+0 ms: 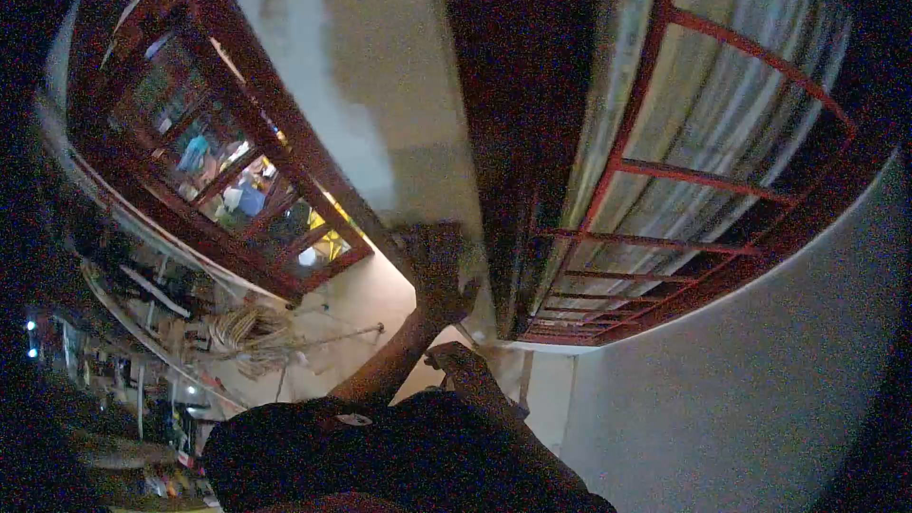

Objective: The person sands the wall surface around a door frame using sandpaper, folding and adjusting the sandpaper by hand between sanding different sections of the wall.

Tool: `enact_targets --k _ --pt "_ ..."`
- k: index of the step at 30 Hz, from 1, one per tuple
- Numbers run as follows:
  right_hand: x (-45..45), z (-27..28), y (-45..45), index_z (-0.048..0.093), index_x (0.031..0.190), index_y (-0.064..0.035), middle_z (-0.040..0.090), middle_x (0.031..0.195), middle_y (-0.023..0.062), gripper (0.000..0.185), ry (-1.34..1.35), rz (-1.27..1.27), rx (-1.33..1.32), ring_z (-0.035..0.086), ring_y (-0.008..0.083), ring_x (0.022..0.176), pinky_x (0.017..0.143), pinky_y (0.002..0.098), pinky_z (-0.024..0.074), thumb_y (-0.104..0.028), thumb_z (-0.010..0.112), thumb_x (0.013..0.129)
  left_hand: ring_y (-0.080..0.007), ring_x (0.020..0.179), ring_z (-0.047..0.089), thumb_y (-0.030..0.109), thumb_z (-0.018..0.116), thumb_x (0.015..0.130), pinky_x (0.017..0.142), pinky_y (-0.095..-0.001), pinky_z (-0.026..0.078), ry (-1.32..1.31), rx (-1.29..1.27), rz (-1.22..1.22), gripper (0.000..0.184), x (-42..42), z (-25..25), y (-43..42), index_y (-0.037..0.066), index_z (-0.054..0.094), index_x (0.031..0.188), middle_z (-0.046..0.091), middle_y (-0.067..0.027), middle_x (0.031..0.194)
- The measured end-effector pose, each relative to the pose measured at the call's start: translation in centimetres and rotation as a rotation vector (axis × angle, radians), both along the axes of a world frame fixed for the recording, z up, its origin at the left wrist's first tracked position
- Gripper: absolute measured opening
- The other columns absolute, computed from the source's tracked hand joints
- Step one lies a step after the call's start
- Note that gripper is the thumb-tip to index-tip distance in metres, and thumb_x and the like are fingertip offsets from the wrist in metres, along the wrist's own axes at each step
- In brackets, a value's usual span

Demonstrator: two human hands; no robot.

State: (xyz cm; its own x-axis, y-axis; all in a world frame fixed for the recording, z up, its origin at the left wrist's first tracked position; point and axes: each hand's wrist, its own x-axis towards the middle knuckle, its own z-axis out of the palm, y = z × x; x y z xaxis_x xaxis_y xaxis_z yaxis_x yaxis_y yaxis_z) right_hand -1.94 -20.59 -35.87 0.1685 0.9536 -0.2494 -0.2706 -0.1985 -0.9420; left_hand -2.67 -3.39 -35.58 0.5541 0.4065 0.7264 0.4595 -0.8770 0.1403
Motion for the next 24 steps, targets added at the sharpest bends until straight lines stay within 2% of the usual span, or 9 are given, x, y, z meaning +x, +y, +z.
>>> enact_targets --k 3,4,7,9,12,15,18,19,24 --pt "0.6 2.5 -1.6 0.058 0.11 0.002 0.066 0.102 0.011 0.034 0.024 0.027 -0.086 0.063 0.018 0.093 0.088 0.0297 0.0483 -0.029 0.047 0.103 -0.045 0.146 0.004 0.046 0.07 0.071 0.112 -0.0667 -0.005 0.037 -0.071 -0.08 0.094 -0.6 2.0 0.3 0.011 0.032 0.149 0.016 -0.0219 0.158" --pt "0.5 2.0 -1.8 0.058 0.11 0.002 0.066 0.102 0.011 0.034 0.029 0.026 -0.09 0.063 0.018 0.093 0.088 0.0297 0.0483 -0.029 0.047 0.103 -0.0437 0.145 0.011 0.064 0.059 0.079 0.112 -0.0659 0.002 0.05 0.083 -0.041 0.095 -0.4 5.6 0.6 0.004 0.033 0.148 0.02 -0.0145 0.158" --pt "-0.1 0.5 -2.0 0.059 0.11 0.0027 0.065 0.101 0.0112 0.036 -0.154 0.055 0.216 0.063 0.0185 0.093 0.088 0.0304 0.0485 -0.03 0.048 0.102 -0.0441 0.144 0.013 0.063 0.06 0.078 0.111 -0.0679 0.004 0.262 0.063 0.136 0.098 0.9 16.2 0.7 0.003 0.03 0.149 0.02 -0.0169 0.158" --pt "-0.4 1.1 -1.7 0.06 0.109 0.0023 0.065 0.1 0.0109 0.035 -0.204 0.048 0.282 0.062 0.0186 0.094 0.088 0.0318 0.0488 -0.03 0.047 0.102 -0.0441 0.144 0.015 0.064 0.058 0.079 0.109 -0.0695 0.006 -0.219 0.244 0.055 0.099 2.0 20.0 1.2 0.0 0.028 0.149 0.02 -0.0223 0.156" --pt "-0.7 -0.2 -2.3 0.062 0.108 0.0012 0.065 0.104 0.0114 0.034 -0.262 0.098 0.193 0.062 0.0196 0.098 0.09 0.0339 0.0485 -0.029 0.047 0.102 -0.0471 0.144 0.012 0.064 0.055 0.082 0.109 -0.0706 0.007 -0.168 0.252 0.139 0.1 2.3 15.8 1.5 -0.004 0.023 0.148 0.018 -0.0281 0.154" --pt "-0.8 0.2 -3.3 0.063 0.109 0.0009 0.065 0.105 0.0119 0.034 -0.135 0.072 0.111 0.062 0.0205 0.1 0.092 0.0347 0.0483 -0.029 0.048 0.102 -0.0507 0.143 0.01 0.064 0.053 0.083 0.11 -0.0695 0.006 -0.024 0.193 0.208 0.101 0.3 4.3 1.3 -0.007 0.02 0.148 0.017 -0.0307 0.153" --pt "-0.6 -0.8 -4.6 0.063 0.109 0.0012 0.065 0.105 0.0127 0.034 -0.091 0.023 0.153 0.062 0.0211 0.1 0.092 0.035 0.0482 -0.029 0.048 0.102 -0.054 0.141 0.009 0.061 0.053 0.084 0.11 -0.0694 0.005 -0.038 -0.045 0.064 0.1 -0.4 3.7 0.2 -0.009 0.019 0.148 0.017 -0.0311 0.153" --pt "-0.4 -1.1 -5.0 0.063 0.11 0.0013 0.064 0.106 0.0132 0.035 -0.127 0.014 0.201 0.062 0.0214 0.1 0.093 0.0351 0.0482 -0.029 0.048 0.102 -0.0525 0.142 0.009 0.06 0.052 0.085 0.11 -0.0692 0.004 -0.021 0.086 0.103 0.099 -0.2 4.5 1.2 -0.009 0.019 0.148 0.017 -0.0311 0.153" --pt "-0.6 -1.6 -4.4 0.062 0.108 0.0019 0.065 0.105 0.0132 0.035 -0.085 0.086 0.142 0.062 0.0219 0.101 0.093 0.0345 0.0479 -0.029 0.047 0.102 -0.0434 0.145 0.015 0.058 0.055 0.084 0.111 -0.0654 0.005 -0.162 0.371 0.239 0.095 2.2 22.8 0.2 -0.004 0.023 0.149 0.019 -0.0261 0.155"
